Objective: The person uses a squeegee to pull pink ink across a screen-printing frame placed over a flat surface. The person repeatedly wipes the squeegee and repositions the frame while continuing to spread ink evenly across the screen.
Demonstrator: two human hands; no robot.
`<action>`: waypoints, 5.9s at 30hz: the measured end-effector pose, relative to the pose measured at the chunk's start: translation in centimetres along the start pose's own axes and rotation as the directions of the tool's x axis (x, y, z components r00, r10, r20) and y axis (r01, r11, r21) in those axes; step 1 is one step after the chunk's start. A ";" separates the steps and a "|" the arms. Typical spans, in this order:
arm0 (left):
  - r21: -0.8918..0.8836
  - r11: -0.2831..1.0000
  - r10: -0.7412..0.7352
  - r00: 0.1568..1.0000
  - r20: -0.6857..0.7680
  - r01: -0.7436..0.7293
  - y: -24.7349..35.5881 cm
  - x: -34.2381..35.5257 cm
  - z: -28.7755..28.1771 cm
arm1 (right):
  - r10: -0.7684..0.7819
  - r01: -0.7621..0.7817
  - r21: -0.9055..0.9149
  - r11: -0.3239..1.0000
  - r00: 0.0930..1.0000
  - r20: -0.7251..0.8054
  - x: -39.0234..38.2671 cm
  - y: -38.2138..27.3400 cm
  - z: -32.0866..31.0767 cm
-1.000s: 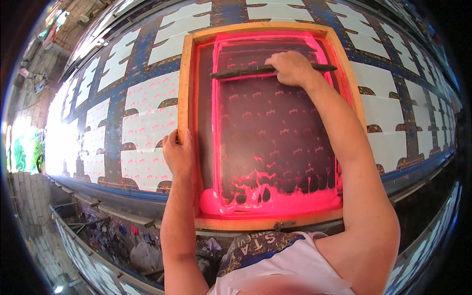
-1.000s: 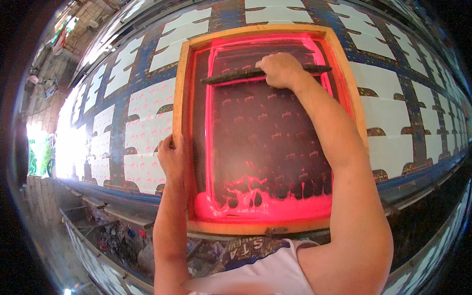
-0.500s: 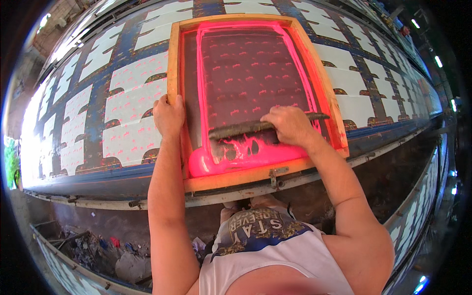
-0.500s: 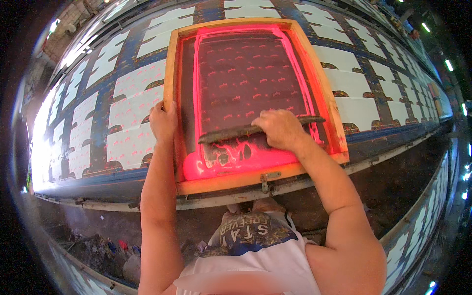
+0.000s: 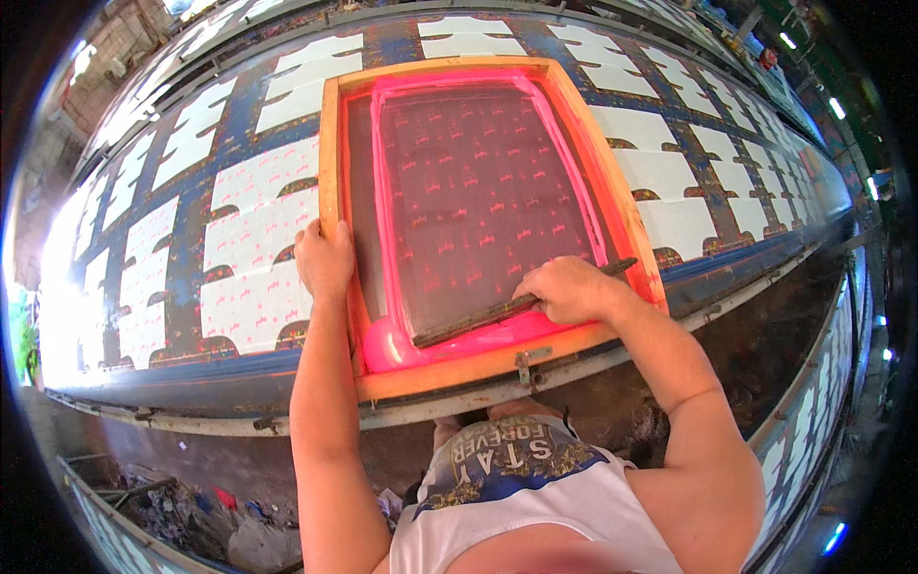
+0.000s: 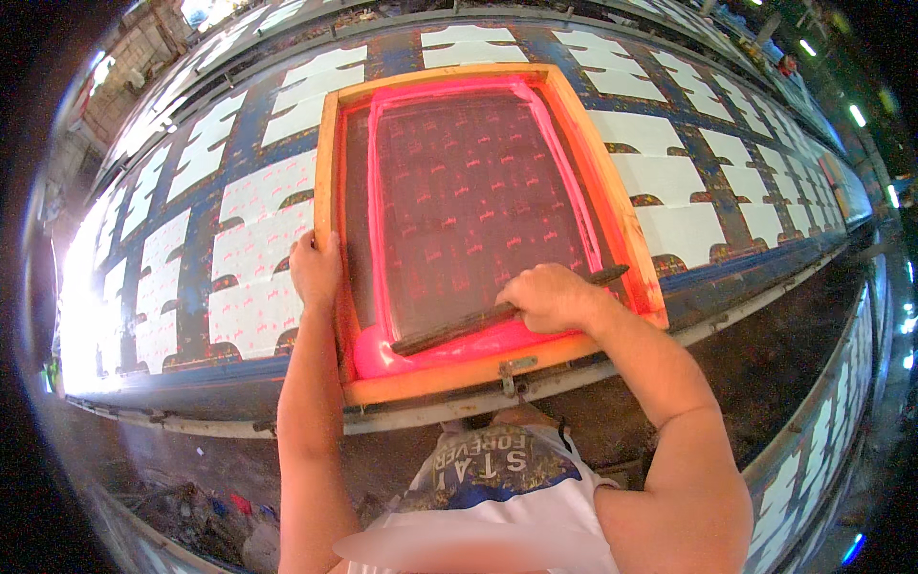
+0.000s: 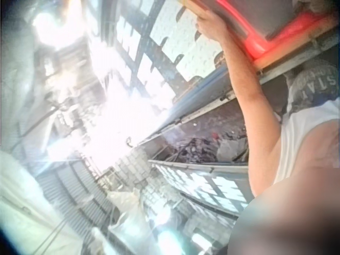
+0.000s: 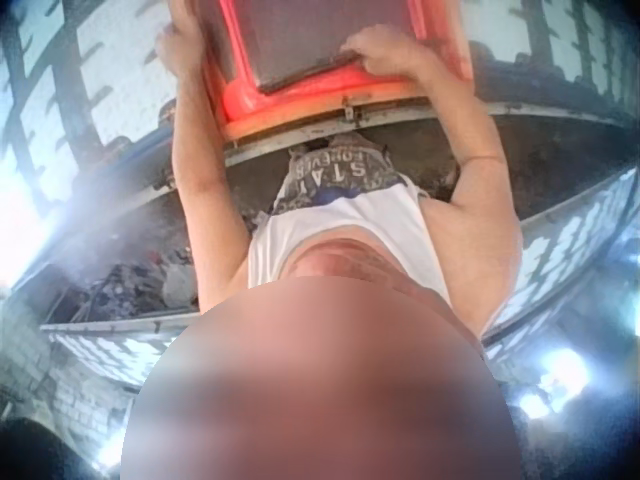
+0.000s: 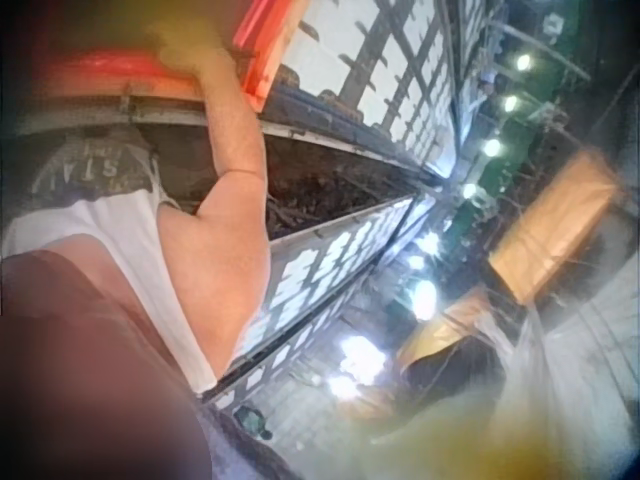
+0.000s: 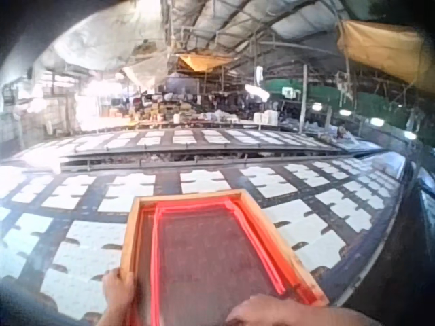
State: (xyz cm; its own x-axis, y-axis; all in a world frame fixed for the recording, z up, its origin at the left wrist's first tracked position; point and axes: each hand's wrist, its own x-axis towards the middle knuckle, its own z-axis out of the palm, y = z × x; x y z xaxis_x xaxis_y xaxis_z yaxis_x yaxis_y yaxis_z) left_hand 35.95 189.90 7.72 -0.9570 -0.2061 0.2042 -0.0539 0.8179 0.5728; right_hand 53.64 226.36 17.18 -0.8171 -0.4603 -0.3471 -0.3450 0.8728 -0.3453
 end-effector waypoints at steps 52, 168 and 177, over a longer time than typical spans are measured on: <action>0.089 0.995 0.031 0.999 0.026 -0.033 0.1 0.2 0.3 | 0.038 -0.114 -0.153 0.982 0.903 -0.428 0.5 -2.0 3.8; 0.075 0.987 -0.148 0.981 0.129 0.139 38.6 -18.3 22.7 | 0.014 0.035 0.136 0.990 0.940 -0.341 -40.4 35.7 1.5; -0.098 0.992 -0.065 0.993 0.099 0.075 38.9 -18.8 22.3 | 0.018 -0.062 -0.076 0.995 0.878 -0.478 -36.9 33.2 2.1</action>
State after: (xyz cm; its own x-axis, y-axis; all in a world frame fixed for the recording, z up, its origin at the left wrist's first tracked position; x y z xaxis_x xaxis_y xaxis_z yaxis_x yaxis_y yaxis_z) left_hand 45.47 237.57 8.44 -0.9749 -0.2049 0.0869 -0.0972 0.7433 0.6618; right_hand 73.28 271.97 16.66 -0.9447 -0.3104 0.1061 -0.3276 0.9097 -0.2553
